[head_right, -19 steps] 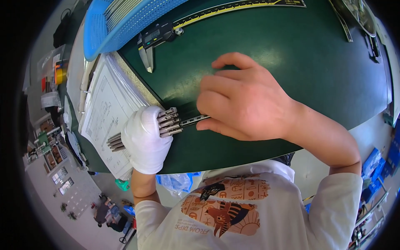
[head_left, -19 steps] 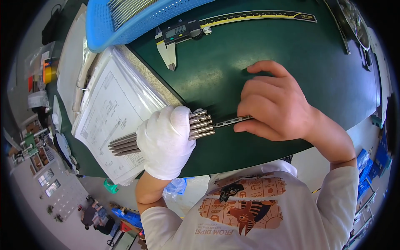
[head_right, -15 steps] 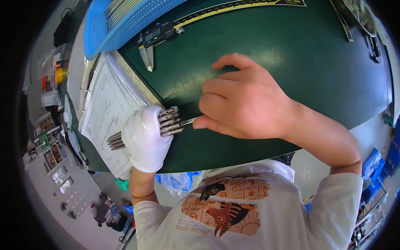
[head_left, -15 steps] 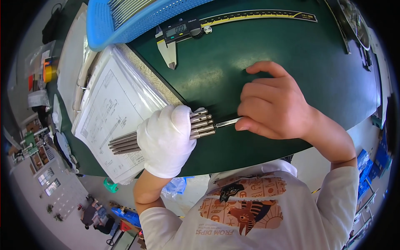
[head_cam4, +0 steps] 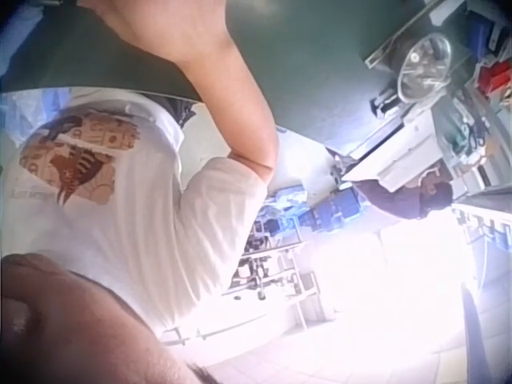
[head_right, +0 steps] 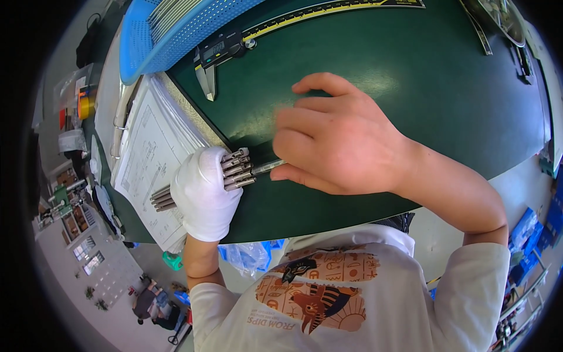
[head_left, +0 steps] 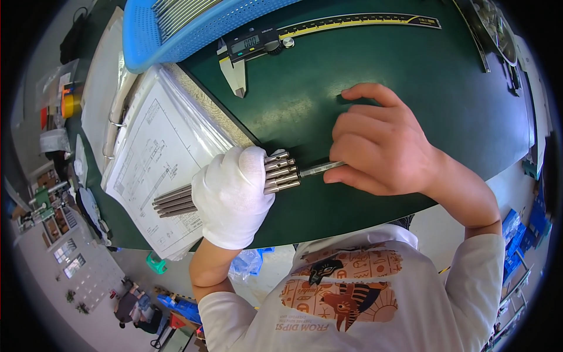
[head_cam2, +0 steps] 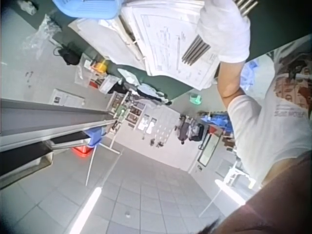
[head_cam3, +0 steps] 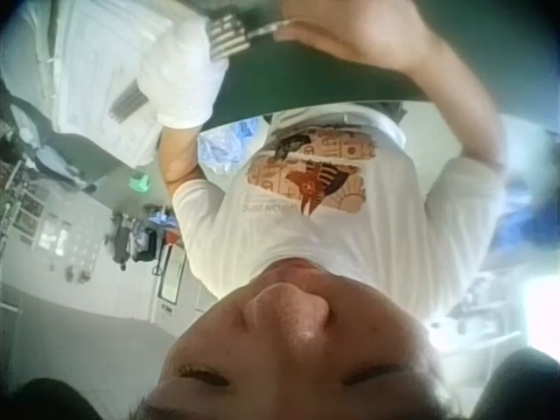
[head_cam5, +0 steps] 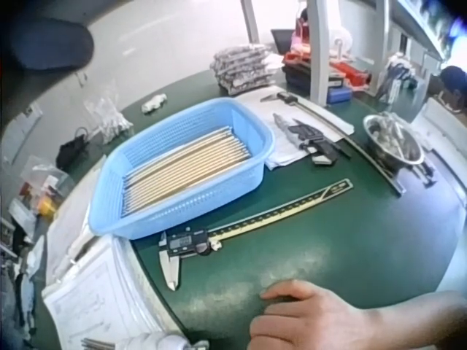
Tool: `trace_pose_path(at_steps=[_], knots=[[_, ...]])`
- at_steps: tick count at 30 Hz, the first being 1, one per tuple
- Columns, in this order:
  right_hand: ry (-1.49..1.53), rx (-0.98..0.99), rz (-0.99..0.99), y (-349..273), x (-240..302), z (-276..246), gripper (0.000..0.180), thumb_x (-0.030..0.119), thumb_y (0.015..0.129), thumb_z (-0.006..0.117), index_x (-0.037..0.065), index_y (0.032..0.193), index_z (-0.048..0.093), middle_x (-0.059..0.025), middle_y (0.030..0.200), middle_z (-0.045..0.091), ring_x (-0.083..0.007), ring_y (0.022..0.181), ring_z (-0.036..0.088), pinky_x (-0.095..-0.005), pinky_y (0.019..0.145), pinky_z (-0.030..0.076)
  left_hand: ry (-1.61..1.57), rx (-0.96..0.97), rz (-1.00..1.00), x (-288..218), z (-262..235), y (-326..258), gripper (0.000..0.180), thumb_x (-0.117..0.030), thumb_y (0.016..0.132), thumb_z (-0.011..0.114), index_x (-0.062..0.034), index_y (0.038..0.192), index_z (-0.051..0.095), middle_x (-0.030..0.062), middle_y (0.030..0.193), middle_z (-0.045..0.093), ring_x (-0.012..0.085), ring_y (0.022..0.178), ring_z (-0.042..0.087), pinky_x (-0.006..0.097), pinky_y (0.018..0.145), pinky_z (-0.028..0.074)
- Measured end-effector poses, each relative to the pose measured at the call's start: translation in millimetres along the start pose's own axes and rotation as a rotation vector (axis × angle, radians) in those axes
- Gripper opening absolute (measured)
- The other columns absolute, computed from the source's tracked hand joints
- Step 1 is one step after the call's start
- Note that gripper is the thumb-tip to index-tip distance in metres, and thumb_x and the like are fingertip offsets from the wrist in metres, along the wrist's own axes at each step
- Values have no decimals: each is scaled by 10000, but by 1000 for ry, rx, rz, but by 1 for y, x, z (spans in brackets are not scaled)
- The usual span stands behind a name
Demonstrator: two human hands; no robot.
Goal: Inspecting and measuring metal rods using a digital caliper at a manufacturing workbench.
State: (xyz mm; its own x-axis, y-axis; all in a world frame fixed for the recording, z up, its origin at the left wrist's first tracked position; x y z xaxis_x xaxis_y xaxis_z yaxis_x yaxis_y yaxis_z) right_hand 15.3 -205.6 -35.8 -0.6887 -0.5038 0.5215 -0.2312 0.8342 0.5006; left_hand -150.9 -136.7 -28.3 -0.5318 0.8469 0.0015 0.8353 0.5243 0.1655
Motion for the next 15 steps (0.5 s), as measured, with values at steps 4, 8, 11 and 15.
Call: trace_pose_path(at_steps=[4,8,11,15], knots=[[-5,40,-2,1,0,3,272,317,760,726,95,766,569,-35,739,549,-213,614,555,-429,868,448,3,2,-2,0,0,0,286,-146,618,693,-125,852,530,29,679,509,232,577,538,394,500,404],[-13,-41,-16,1,3,2,264,301,751,733,95,751,567,-30,724,550,-216,611,558,-423,857,453,9,-11,4,0,0,1,287,-142,618,691,-123,855,531,32,679,507,233,576,538,393,501,405],[20,149,29,0,-1,6,267,298,736,740,92,784,576,-34,746,561,-224,635,569,-426,857,452,-6,-16,-4,0,-1,0,287,-139,618,688,-122,857,531,33,678,506,234,577,538,394,501,406],[119,-5,62,3,3,7,242,257,735,740,95,800,573,-32,752,561,-228,650,563,-429,857,451,6,-4,1,0,0,1,289,-138,613,688,-120,857,533,33,680,507,236,576,538,397,502,408]])
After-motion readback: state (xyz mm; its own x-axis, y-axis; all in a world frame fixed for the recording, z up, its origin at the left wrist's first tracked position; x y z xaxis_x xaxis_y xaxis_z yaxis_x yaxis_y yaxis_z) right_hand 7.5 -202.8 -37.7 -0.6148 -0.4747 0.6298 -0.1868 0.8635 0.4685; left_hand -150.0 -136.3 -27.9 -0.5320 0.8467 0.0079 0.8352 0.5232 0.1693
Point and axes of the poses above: each hand's wrist, its own y-axis towards the middle knuckle, its own z-axis out of the palm, x = y × z, the point moved 5 cm from there along y, towards the middle knuckle
